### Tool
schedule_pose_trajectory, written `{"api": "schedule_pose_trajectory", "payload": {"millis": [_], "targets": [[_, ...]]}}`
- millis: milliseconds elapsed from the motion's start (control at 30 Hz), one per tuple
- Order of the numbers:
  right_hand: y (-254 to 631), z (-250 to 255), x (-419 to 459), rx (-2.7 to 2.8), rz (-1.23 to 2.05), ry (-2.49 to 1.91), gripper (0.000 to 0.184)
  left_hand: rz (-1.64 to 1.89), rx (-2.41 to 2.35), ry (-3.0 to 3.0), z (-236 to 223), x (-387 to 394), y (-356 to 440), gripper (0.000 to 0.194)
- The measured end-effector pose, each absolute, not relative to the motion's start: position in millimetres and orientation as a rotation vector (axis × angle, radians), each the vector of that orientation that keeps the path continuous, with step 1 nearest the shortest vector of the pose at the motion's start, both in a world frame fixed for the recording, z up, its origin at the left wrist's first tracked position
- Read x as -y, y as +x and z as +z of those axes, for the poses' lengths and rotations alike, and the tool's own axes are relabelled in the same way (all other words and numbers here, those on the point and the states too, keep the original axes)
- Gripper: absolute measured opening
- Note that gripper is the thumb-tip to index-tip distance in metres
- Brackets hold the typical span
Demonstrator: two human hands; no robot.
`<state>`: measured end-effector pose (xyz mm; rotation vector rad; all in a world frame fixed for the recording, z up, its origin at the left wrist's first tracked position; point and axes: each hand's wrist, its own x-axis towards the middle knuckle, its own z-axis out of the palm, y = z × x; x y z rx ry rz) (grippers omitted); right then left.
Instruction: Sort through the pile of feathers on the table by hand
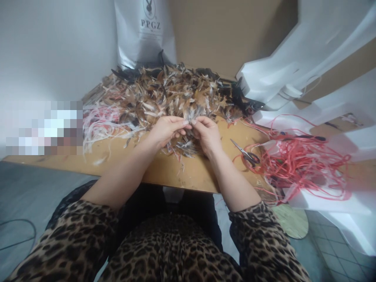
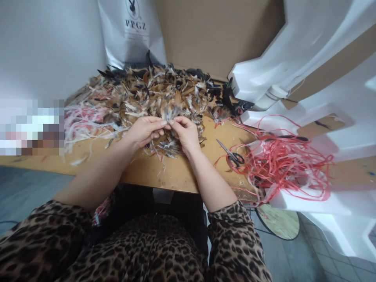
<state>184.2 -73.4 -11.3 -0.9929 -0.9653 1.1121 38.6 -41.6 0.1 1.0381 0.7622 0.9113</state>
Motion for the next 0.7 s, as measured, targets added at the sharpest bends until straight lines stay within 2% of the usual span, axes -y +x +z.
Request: {"api": "schedule_pose_trajectory", "payload": {"millis": [367, 700], "targets": [[181.5, -22.0, 71.1, 1.068, 0.886, -1.057, 0.023, 0.922, -0.801, 0.964, -2.6, 39.5, 41.9, 0.004], [188.2, -18.9, 71.0, 1.132, 0.876, -1.111, 0.019, 1.001, -0.865, 1.138, -4.6, 40.2, 45.9, 0.011]]}}
